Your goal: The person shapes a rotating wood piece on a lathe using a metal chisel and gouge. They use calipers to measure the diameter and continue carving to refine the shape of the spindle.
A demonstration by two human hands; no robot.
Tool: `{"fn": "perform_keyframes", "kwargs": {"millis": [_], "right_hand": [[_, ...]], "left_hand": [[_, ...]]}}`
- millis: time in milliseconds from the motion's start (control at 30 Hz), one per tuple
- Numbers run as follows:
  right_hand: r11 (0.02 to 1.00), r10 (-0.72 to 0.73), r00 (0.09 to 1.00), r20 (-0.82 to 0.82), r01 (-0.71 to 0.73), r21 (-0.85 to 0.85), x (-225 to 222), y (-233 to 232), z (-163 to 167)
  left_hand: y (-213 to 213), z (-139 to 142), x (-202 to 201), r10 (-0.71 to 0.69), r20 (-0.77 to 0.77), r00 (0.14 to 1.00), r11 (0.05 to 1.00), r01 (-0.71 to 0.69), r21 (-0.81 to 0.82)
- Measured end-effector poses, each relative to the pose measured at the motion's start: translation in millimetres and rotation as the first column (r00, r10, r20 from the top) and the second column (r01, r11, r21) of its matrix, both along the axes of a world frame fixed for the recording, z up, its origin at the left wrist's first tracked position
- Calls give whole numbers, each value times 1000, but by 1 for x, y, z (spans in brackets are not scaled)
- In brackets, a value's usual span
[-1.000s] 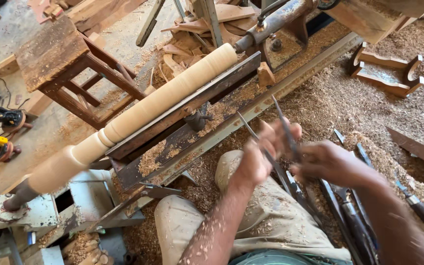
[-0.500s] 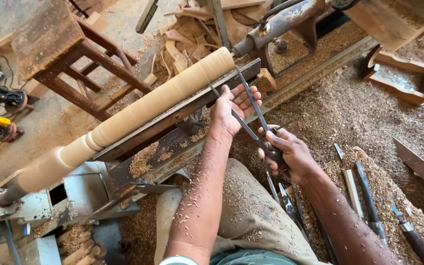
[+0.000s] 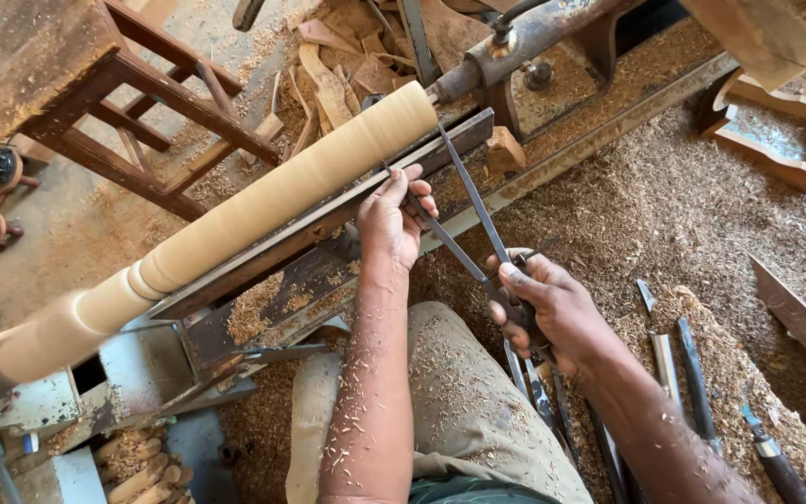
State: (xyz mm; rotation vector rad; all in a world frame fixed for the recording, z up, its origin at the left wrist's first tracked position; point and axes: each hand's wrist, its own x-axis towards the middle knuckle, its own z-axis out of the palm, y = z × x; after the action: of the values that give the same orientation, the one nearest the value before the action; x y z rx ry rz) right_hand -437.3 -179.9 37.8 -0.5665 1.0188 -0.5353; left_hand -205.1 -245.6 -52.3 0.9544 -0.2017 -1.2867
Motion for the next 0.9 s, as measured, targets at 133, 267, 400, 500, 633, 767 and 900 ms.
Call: {"fn": "perform_keyframes", "kwargs": {"millis": [133,267,400,500,633,767,900], "right_hand": [[1000,-9,1000,-2,9,10,4,-2,5],[999,-12,1000,-29,13,53,6,-5,12],[994,-41,998,-57,47,102,8,-8,23],[995,-38,996,-78,45,86,9,-11,30],[999,-17,993,-119,21,31,9,-8,30],[1000,-27,993,-114,26,-8,4,5,23],[999,-38,997,-63,36,-31,0,12,13]], "left_hand": [[-2,-1,0,8,22,1000,1000,-8,-4],[-4,-1,1,13,14,1000,1000,-13,2],[-5,0,2,17,-3,1000,1000,-17,6],[-6,1,2,28,-18,999,999,-28,23],[-5,5,1,44,2,999,998,-44,50],[-6,5,-2,-73,-27,997,997,74,25],[-11,-1,-2,-106,11,994,994,106,-2]]}}
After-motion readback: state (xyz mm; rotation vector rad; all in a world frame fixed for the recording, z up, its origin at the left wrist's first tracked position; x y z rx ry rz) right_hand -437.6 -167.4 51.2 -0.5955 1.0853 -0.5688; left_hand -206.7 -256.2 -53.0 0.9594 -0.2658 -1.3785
